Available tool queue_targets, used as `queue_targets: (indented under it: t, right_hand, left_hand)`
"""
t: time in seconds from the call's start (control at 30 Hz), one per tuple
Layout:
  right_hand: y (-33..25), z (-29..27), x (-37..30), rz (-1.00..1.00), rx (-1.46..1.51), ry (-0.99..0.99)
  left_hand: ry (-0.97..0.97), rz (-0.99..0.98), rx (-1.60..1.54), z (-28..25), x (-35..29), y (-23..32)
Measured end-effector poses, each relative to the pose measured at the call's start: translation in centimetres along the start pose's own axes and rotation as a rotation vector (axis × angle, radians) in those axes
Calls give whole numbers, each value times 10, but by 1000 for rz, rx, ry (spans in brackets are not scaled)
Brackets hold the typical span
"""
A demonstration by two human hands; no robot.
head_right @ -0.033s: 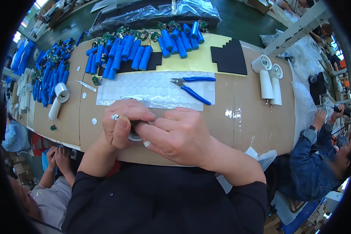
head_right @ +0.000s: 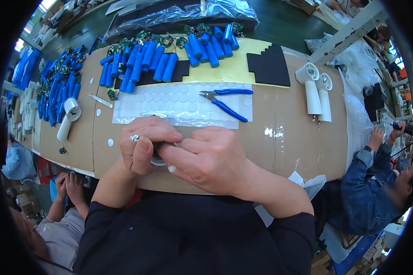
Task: Assembling electronic components by inserting parts into white plastic housings and wrapping them in protective paper.
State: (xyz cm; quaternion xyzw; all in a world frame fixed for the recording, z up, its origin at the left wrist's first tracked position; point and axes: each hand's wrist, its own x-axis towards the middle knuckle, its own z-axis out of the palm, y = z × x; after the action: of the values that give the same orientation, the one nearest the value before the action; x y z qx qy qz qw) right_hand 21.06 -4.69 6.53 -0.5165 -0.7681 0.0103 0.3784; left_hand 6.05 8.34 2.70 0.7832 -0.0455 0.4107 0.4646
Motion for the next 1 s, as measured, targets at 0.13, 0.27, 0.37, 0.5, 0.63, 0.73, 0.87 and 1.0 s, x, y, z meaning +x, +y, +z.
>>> queue_targets:
  t: [0.13, 0.27, 0.37, 0.5, 0.63, 0.73, 0.87, 1.0]
  right_hand:
    - [-3, 1, -6, 64, 13, -29]
    - [-6, -3, -10, 166, -12, -165]
    - [-7, -7, -12, 185, -20, -221]
    - [-4, -15, -11, 180, -30, -312]
    - [-4, -23, -11, 145, -38, -381]
    - [-6, -25, -10, 115, -20, -313]
    - [-7, -24, -14, 100, 4, -211]
    - [-10, -17, -15, 124, 36, -192]
  left_hand:
    - [-25, 25, 24, 5, 1, -1]
    - [-59, 39, 74, 9, -2, -2]
    - [-77, 49, 102, 10, -1, 0]
    - [-104, 47, 98, 10, 0, 0]
    - [-95, 46, 82, 8, -2, -1]
    - [-81, 28, 81, 5, -5, -1]
    - [-74, 41, 96, 2, -5, -3]
    - [-78, 37, 96, 2, -5, -2]
